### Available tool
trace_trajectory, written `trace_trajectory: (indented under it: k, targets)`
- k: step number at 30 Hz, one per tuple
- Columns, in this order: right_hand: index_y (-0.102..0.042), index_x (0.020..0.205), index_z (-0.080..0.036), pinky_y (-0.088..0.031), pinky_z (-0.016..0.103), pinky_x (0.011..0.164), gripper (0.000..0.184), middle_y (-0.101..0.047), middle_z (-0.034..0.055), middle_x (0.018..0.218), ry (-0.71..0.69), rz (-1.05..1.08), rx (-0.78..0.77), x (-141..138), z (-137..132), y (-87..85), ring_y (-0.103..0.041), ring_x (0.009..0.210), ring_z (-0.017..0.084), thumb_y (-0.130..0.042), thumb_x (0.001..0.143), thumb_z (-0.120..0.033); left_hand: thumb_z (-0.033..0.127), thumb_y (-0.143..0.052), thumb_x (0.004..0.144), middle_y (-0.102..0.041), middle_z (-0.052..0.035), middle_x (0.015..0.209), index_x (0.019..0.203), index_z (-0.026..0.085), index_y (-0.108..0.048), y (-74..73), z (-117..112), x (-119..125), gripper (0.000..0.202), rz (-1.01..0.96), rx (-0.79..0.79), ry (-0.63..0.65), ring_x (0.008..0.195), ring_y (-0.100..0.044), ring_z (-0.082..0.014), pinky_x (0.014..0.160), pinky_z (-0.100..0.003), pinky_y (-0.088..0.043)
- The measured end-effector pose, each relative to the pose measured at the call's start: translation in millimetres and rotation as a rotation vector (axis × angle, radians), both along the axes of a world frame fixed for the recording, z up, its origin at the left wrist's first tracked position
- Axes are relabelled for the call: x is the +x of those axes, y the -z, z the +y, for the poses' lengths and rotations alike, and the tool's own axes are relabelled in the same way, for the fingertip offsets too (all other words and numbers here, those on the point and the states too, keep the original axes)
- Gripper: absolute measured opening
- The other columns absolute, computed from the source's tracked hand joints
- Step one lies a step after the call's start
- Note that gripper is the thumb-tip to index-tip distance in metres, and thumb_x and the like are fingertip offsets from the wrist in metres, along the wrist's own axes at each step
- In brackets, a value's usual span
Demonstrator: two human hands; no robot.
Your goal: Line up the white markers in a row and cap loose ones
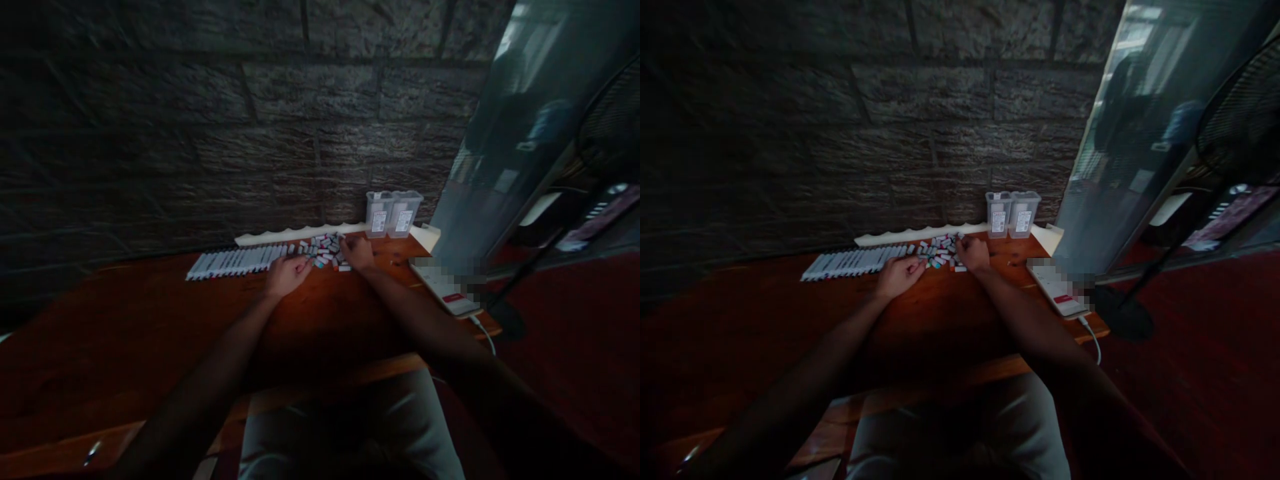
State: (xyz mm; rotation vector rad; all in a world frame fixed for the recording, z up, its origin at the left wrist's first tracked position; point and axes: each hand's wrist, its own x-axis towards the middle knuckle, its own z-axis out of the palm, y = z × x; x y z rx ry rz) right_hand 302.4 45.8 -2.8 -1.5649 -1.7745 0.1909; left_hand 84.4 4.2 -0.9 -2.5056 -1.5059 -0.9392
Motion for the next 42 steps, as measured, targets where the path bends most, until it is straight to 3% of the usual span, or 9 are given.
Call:
trace_trajectory:
  k: [9, 12, 15, 20, 22, 23, 25, 29, 42]
  targets:
    - [-0.059, 0.072, -0.012, -0.043, 0.028, 0.073, 0.043, -0.06, 0.003, 0.068, -0.039, 0.081, 0.049, 8, 5, -0.6, -0.057, 0.069, 0.014, -0.04, 0.096, -0.042, 0.045, -0.038, 0.094, -0.045, 0.0008, 0.06, 0.062, 0.015, -0.051, 0.9, -6, 3, 0.047, 0.033, -0.086, -0.041, 0.064, -0.046, -0.01, 0.066, -0.027, -0.028]
    - [-0.059, 0.069, -0.011, -0.044, 0.03, 0.075, 0.045, -0.058, 0.002, 0.066, -0.06, 0.047, 0.067, 6, 6, -4.5, -0.057, 0.068, 0.012, -0.04, 0.096, -0.041, 0.049, -0.039, 0.094, -0.05, -0.0006, 0.062, 0.062, 0.019, -0.052, 0.8, -4, 2, 0.046, 0.049, -0.118, -0.088, 0.067, -0.049, -0.0126, 0.067, -0.029, -0.031]
    - [-0.059, 0.07, -0.011, -0.043, 0.031, 0.076, 0.048, -0.059, 0.0016, 0.068, -0.07, 0.015, 0.076, 5, 6, -7.6, -0.059, 0.071, 0.012, -0.038, 0.095, -0.045, 0.051, -0.034, 0.096, -0.052, -0.0009, 0.068, 0.067, 0.012, -0.053, -0.3, -2, 5, 0.052, 0.076, -0.132, -0.082, 0.071, -0.052, -0.0112, 0.072, -0.029, -0.031]
    - [-0.058, 0.072, -0.003, -0.04, 0.027, 0.078, 0.069, -0.062, 0.0036, 0.078, -0.052, -0.033, -0.015, 10, 10, -7.6, -0.062, 0.083, 0.01, -0.009, 0.093, -0.047, 0.055, -0.036, 0.095, -0.054, -0.0017, 0.067, 0.068, 0.014, -0.054, 1.3, -3, 8, 0.052, 0.062, -0.179, -0.056, 0.071, -0.046, -0.011, 0.073, -0.03, -0.033]
    - [-0.059, 0.073, -0.003, -0.041, 0.027, 0.078, 0.063, -0.065, 0.0054, 0.081, -0.019, 0.003, -0.03, 14, 12, -6.0, -0.062, 0.084, 0.01, -0.016, 0.096, -0.044, 0.053, -0.035, 0.096, -0.052, -0.0015, 0.065, 0.067, 0.014, -0.054, 1.5, -4, 9, 0.052, 0.04, -0.181, -0.041, 0.071, -0.046, -0.0107, 0.072, -0.029, -0.031]
    - [-0.06, 0.075, -0.006, -0.043, 0.027, 0.078, 0.053, -0.067, 0.006, 0.081, 0.007, 0.04, -0.023, 16, 13, -5.1, -0.063, 0.082, 0.012, -0.029, 0.098, -0.042, 0.052, -0.035, 0.096, -0.051, -0.001, 0.064, 0.067, 0.014, -0.054, 1.2, -5, 9, 0.052, 0.022, -0.185, -0.027, 0.07, -0.046, -0.01, 0.071, -0.029, -0.031]
    - [-0.064, 0.077, -0.009, -0.045, 0.028, 0.075, 0.042, -0.068, 0.0066, 0.077, 0.039, 0.078, -0.028, 20, 13, -3.7, -0.065, 0.079, 0.015, -0.041, 0.097, -0.038, 0.052, -0.046, 0.091, -0.048, 0.0013, 0.059, 0.063, 0.018, -0.05, 0.0, -7, 9, 0.044, -0.05, -0.177, 0.022, 0.062, -0.042, -0.0106, 0.064, -0.028, -0.031]
    - [-0.069, 0.08, -0.013, -0.046, 0.027, 0.072, 0.042, -0.072, 0.0099, 0.084, 0.047, 0.059, -0.123, 24, 12, -1.8, -0.067, 0.086, 0.02, -0.04, 0.097, -0.039, 0.046, -0.051, 0.088, -0.043, 0.0041, 0.055, 0.061, 0.02, -0.047, 2.1, -5, 5, 0.038, -0.118, -0.2, 0.145, 0.054, -0.04, -0.0106, 0.055, -0.026, -0.029]
    - [-0.074, 0.091, -0.02, -0.045, 0.021, 0.072, 0.041, -0.075, 0.0088, 0.096, 0.037, -0.046, -0.189, 20, 18, 1.7, -0.069, 0.094, 0.02, -0.041, 0.096, -0.043, 0.045, -0.05, 0.089, -0.051, 0.0034, 0.059, 0.068, 0.019, -0.058, 14.1, 6, -1, 0.035, -0.118, -0.277, 0.196, 0.055, -0.044, -0.011, 0.055, -0.024, -0.032]
